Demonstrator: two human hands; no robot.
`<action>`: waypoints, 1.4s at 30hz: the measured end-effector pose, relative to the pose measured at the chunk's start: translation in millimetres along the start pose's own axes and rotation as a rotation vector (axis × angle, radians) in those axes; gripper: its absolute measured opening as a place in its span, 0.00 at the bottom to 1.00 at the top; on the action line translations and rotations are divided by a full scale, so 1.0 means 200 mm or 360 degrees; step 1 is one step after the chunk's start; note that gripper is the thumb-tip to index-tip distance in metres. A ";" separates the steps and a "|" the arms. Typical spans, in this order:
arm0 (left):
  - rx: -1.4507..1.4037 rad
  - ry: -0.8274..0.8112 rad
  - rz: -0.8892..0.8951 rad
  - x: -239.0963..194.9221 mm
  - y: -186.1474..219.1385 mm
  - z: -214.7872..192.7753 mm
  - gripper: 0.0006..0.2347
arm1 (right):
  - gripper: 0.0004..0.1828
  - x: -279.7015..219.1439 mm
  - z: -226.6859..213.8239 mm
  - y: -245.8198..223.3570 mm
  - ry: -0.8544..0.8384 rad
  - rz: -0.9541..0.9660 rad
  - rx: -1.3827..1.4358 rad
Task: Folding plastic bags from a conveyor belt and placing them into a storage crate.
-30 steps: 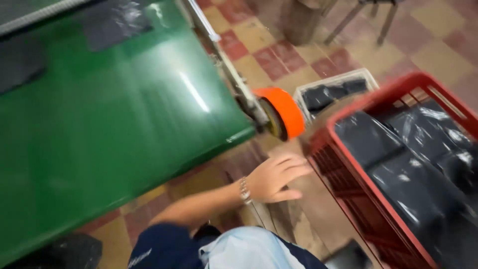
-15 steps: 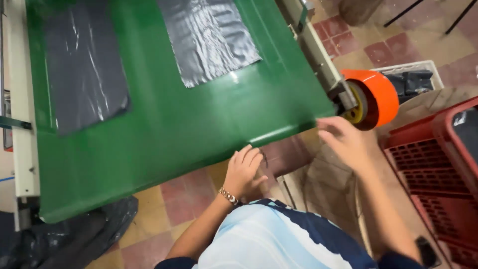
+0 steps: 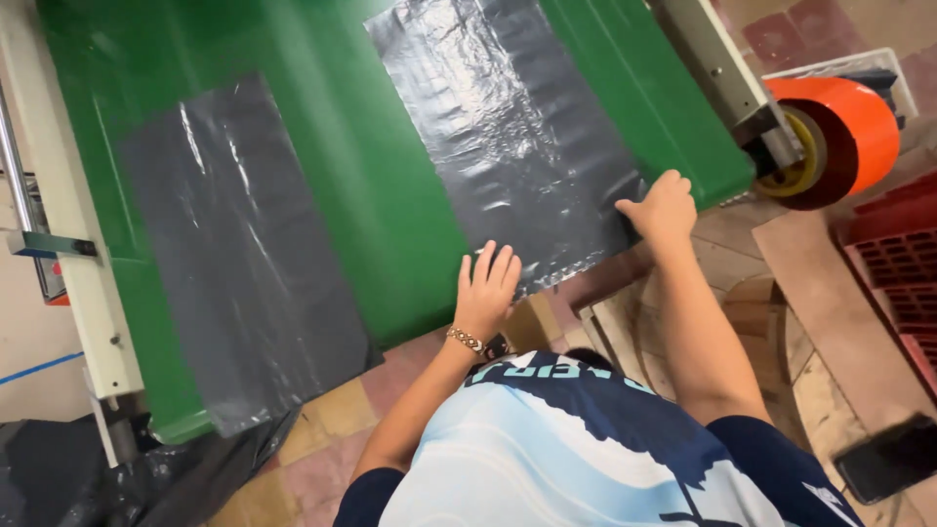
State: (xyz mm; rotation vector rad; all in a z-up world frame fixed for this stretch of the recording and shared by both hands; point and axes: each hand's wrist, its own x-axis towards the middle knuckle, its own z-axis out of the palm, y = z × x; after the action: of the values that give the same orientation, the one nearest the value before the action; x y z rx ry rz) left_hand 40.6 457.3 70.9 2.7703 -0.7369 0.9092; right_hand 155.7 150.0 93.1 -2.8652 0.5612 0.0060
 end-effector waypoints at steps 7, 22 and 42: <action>-0.0247 0.0112 0.0198 -0.08 -0.08 0.18 0.02 | 0.38 0.01 0.08 0.12 -0.0236 0.0093 0.0111; -0.1380 -0.0680 -0.0297 0.28 -0.41 -0.51 0.09 | 0.16 -0.14 -0.49 0.05 -0.1059 -0.0033 0.1567; -0.0896 -0.0550 -0.1558 0.90 -1.52 0.72 0.21 | 0.22 1.34 0.31 -1.04 -0.0412 -0.0733 0.0424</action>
State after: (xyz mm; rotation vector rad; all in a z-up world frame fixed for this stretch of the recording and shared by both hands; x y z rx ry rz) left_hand 390.7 610.0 68.6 2.2974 0.3292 0.0130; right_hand 483.6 252.3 64.6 -2.6063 -0.1418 0.2063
